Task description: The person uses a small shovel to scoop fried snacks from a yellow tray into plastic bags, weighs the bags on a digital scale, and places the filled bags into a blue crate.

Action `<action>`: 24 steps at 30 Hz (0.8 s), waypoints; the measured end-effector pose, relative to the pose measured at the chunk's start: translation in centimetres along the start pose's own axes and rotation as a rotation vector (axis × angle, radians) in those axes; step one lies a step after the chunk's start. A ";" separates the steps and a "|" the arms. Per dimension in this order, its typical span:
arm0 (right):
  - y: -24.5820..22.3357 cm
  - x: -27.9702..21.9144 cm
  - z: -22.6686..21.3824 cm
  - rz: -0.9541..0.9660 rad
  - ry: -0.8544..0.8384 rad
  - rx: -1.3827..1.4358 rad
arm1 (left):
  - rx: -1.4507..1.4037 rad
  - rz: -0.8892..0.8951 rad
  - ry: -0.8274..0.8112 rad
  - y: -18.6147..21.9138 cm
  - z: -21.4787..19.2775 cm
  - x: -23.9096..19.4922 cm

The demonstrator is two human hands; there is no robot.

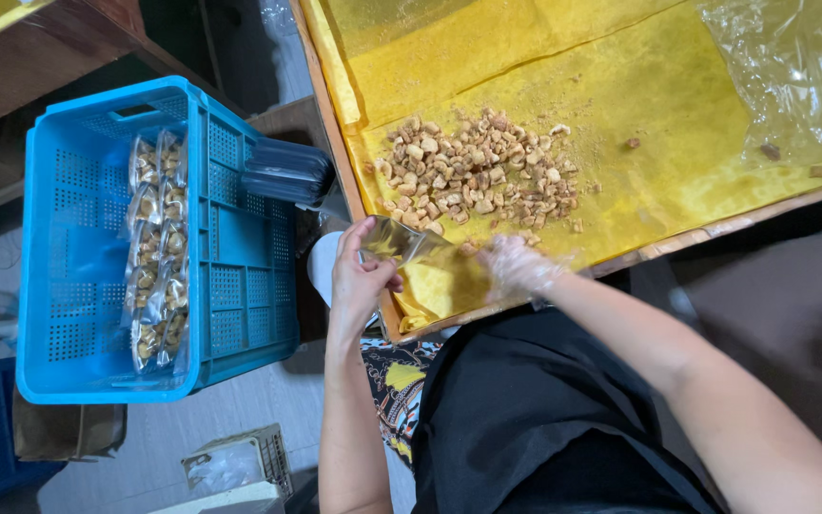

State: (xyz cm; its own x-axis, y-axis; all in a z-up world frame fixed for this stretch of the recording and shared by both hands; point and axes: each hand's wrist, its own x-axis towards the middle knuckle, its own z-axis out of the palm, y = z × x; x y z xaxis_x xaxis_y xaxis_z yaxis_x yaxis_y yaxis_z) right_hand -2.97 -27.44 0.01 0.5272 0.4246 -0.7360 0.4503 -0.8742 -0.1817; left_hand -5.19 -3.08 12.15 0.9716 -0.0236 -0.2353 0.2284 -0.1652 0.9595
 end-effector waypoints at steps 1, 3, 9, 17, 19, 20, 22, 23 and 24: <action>-0.4 1.2 1.3 -0.003 0.003 -0.003 | 0.002 -0.013 -0.002 0.1 0.1 0.0; -0.9 4.0 3.8 -0.040 0.108 -0.089 | 0.005 -0.023 -0.002 0.3 0.0 0.0; 0.1 4.4 3.2 -0.065 0.023 0.380 | 0.026 -0.029 0.009 -0.2 -0.5 0.0; 3.8 -5.7 -7.9 -0.493 0.254 1.796 | 0.016 0.002 -0.096 0.1 1.7 0.4; 1.7 -8.1 -12.0 -0.478 0.401 1.596 | 0.035 0.012 -0.102 0.3 2.7 0.4; 0.3 -9.5 -13.6 -0.478 0.401 1.596 | 0.054 0.024 -0.108 0.4 3.2 0.5; -2.3 -11.7 -15.9 -0.192 0.411 0.977 | 0.037 0.000 -0.094 0.5 4.1 0.9; -3.3 -12.0 -16.8 -0.195 0.410 0.977 | 0.019 -0.025 -0.082 0.5 4.2 1.0; -4.2 -11.7 -17.4 -0.319 0.512 0.795 | 0.020 -0.025 -0.080 0.5 4.2 1.1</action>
State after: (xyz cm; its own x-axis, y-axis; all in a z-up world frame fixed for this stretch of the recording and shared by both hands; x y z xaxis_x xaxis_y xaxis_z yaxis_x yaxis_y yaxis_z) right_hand 1.51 -24.62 20.76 0.7973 0.5536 -0.2406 0.1108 -0.5260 -0.8432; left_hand -4.30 -7.28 11.68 0.9575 -0.0977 -0.2714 0.2503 -0.1860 0.9501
